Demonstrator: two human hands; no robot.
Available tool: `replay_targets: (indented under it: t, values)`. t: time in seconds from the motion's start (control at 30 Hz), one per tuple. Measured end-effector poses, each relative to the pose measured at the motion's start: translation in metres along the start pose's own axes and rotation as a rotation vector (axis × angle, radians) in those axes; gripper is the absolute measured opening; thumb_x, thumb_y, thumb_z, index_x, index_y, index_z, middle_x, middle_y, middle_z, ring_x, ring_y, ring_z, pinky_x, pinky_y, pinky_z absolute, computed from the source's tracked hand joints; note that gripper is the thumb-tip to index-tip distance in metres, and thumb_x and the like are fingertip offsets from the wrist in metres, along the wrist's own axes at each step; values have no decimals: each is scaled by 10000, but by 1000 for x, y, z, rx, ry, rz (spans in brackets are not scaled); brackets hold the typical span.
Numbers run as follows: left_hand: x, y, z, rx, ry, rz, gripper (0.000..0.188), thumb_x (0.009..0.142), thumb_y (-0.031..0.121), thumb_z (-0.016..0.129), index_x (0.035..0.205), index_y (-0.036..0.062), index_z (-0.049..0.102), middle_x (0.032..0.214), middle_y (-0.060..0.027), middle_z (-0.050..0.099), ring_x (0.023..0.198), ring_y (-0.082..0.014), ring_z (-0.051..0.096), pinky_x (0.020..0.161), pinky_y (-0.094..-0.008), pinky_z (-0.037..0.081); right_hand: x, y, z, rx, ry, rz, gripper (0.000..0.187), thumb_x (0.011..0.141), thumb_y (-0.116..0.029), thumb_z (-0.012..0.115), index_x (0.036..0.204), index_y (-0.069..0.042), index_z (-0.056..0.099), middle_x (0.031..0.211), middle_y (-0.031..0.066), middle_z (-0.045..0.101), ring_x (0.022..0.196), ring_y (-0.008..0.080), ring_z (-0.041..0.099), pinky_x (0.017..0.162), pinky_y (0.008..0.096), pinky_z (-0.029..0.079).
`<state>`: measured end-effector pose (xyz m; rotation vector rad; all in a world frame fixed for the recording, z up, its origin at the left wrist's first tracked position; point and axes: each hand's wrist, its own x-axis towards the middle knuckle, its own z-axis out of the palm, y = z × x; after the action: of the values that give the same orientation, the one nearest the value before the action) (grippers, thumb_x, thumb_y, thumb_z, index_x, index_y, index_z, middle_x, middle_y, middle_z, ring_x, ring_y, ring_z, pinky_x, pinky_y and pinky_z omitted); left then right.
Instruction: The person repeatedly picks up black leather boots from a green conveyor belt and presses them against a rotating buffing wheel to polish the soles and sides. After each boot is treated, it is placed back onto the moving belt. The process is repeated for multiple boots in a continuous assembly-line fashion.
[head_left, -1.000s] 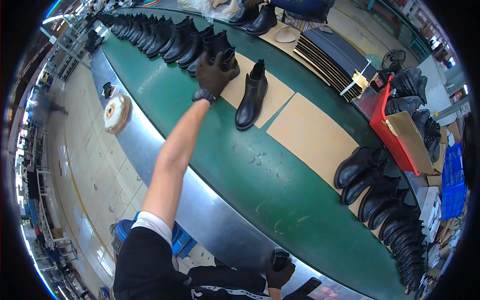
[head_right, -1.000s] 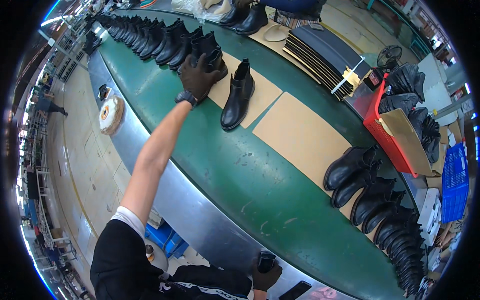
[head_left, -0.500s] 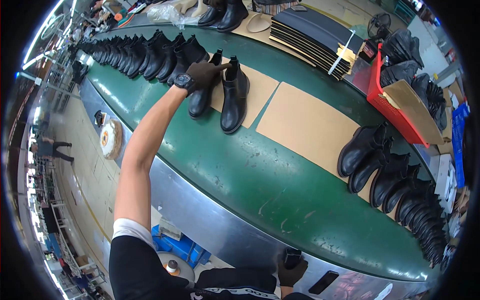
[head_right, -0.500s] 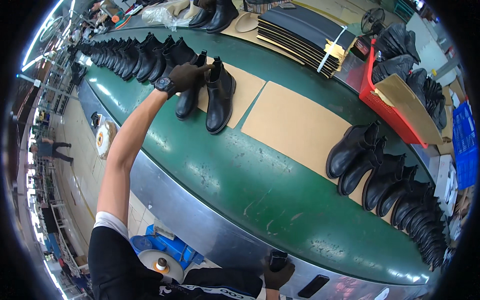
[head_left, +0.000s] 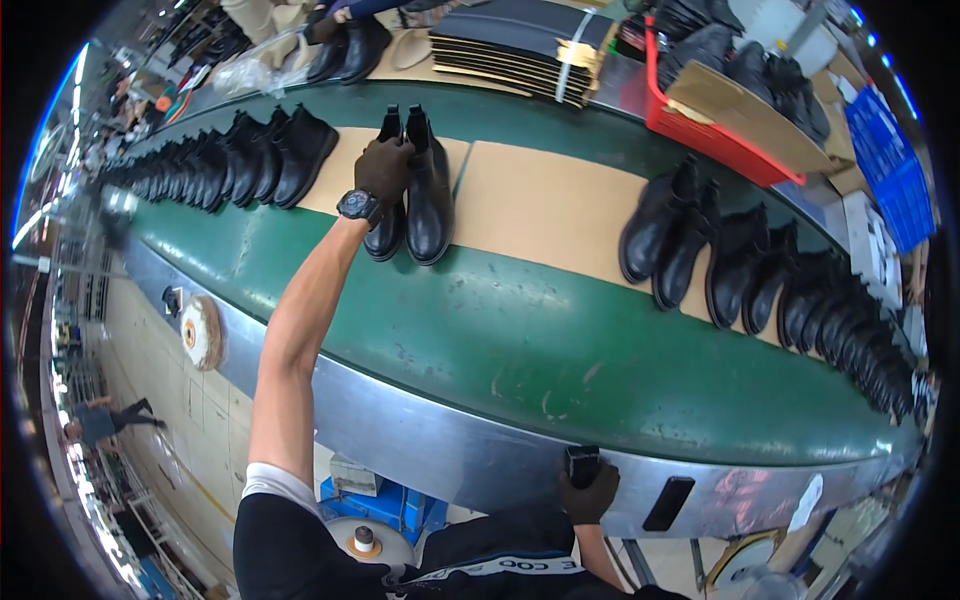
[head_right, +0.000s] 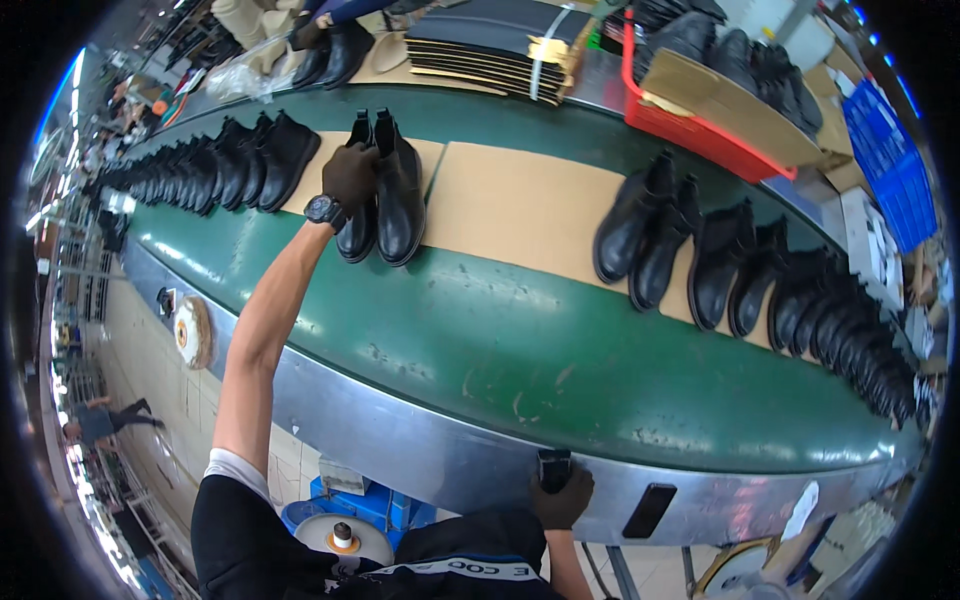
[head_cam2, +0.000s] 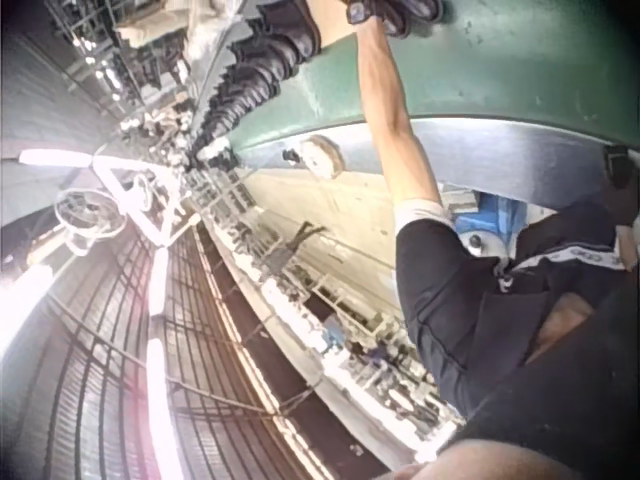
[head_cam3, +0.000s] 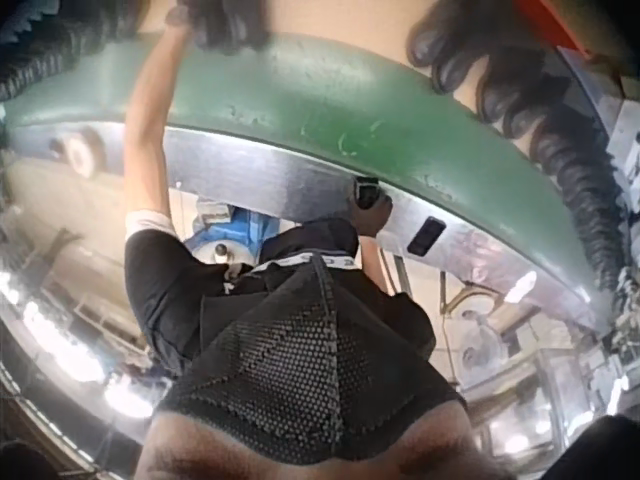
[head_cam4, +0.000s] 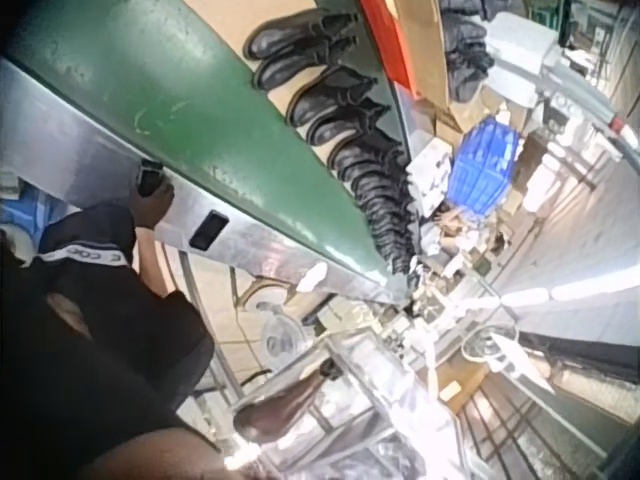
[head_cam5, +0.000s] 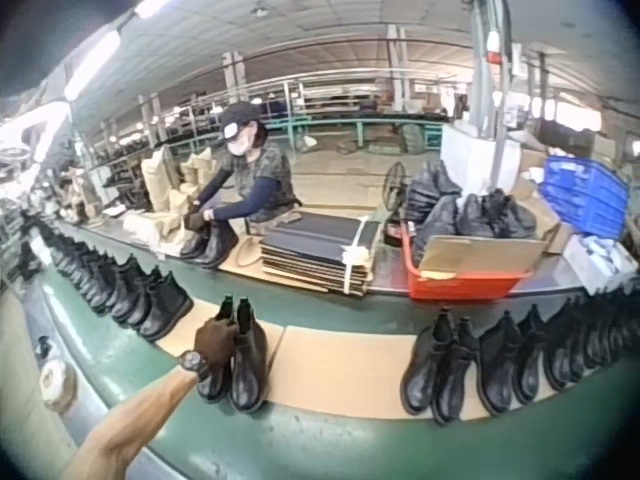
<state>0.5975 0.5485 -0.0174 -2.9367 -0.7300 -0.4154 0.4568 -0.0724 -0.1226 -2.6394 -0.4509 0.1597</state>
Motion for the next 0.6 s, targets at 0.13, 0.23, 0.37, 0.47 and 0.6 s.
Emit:
replay_targets:
  t: [0.13,0.23,0.37,0.47,0.6]
  values:
    - [3,56,5,-67,105,202,179,802,130,583,949,135,685,934,-88,648,864,-343,612,703,-460,540,0,0,-3,-20,-24,35,673,583,-381,817,1075,-5,554,949,195,554,904,409,543,796,511,440]
    - [-17,91,26,-67,-44,308,155,795,103,571,923,121,656,916,-102,634,872,-343,604,706,-448,539,0,-5,-6,-7,-90,97,652,606,-410,803,1064,-2,579,986,202,563,934,415,560,827,513,455]
    - [-47,175,24,-346,22,162,282,859,155,584,1132,84,591,1122,-209,566,970,-402,594,796,-488,533,-2,-5,-8,-12,-99,110,681,614,-415,792,1109,-1,575,1025,209,563,958,406,558,836,508,460]
    - [-71,212,21,-600,389,-142,602,869,319,652,1371,61,442,1265,-253,515,1091,-452,568,896,-492,506,-5,-5,-10,-4,-112,120,717,611,-397,793,1161,-3,556,1089,219,555,996,403,548,859,506,460]
    - [-103,201,53,-543,-107,-485,907,746,538,716,1449,70,383,1266,-215,563,1118,-389,602,937,-494,493,-18,1,-9,26,-109,22,781,604,-401,799,1224,-16,520,1110,228,545,1013,418,547,875,512,458]
